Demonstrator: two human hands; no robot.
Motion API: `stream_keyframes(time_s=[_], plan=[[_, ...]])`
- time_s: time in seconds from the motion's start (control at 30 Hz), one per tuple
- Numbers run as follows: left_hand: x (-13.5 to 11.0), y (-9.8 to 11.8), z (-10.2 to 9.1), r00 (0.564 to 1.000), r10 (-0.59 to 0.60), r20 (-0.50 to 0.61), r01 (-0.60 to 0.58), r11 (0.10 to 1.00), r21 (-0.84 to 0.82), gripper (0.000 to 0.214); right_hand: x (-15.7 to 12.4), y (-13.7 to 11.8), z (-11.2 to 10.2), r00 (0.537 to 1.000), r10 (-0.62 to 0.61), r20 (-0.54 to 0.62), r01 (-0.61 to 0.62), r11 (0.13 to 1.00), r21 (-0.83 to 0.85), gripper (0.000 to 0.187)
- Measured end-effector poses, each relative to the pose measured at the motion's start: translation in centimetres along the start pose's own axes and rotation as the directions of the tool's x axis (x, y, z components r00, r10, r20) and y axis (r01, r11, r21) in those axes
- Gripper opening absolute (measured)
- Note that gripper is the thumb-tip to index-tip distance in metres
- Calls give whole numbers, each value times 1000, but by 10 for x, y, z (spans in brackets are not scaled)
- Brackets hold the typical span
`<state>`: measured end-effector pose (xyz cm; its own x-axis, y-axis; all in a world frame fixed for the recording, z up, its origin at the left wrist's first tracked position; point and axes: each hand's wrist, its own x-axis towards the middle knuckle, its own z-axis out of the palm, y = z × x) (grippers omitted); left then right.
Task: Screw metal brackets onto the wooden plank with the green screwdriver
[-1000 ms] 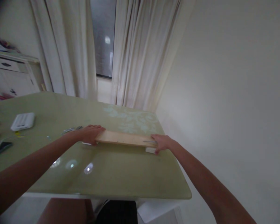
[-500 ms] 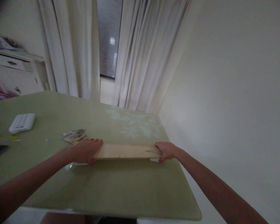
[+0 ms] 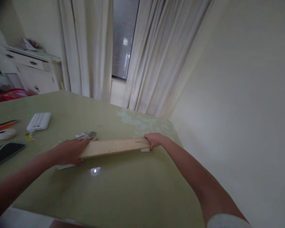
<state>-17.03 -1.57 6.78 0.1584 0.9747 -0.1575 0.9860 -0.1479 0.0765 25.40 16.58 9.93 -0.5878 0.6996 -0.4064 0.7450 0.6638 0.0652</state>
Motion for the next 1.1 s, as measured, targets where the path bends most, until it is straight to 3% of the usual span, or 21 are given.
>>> stream_keyframes(time_s=[0.2, 0.4, 0.53, 0.67, 0.77, 0.83, 0.9, 0.97, 1.0, 1.1], plan=[[9, -42, -12, 996, -93, 18, 92, 995, 42, 64, 88, -10, -35, 997, -75, -22, 75, 997, 25, 87], [15, -54, -21, 988, -143, 57, 139, 988, 73, 69, 137, -17, -56, 995, -88, -38, 91, 992, 84, 92], [17, -54, -18, 986, -155, 55, 150, 984, 93, 72, 141, -17, -58, 993, -87, -82, 102, 974, 203, 97], [14, -58, -17, 984, -168, 66, 162, 983, 88, 81, 117, -21, -50, 967, -48, -252, 150, 901, 407, 111], [5, -52, -22, 986, -152, -72, 158, 984, 84, 111, 78, -34, -28, 907, 51, -419, 228, 775, 589, 92], [-2, -32, -27, 965, -66, -254, 84, 995, 61, 117, 47, -49, -2, 867, 164, -470, 267, 643, 718, 67], [-5, 4, -28, 927, 60, -370, -77, 997, -30, 91, 19, -67, 30, 844, 273, -462, 296, 481, 825, 70], [-1, 53, -21, 912, 168, -375, -249, 952, -180, 60, -3, -87, 62, 837, 346, -424, 318, 322, 892, 73], [4, 79, -15, 909, 216, -356, -316, 914, -253, 54, -11, -96, 76, 828, 387, -406, 328, 252, 910, 73], [28, 155, 13, 892, 360, -273, -442, 823, -356, 57, -22, -116, 107, 780, 501, -374, 378, 97, 921, 70]])
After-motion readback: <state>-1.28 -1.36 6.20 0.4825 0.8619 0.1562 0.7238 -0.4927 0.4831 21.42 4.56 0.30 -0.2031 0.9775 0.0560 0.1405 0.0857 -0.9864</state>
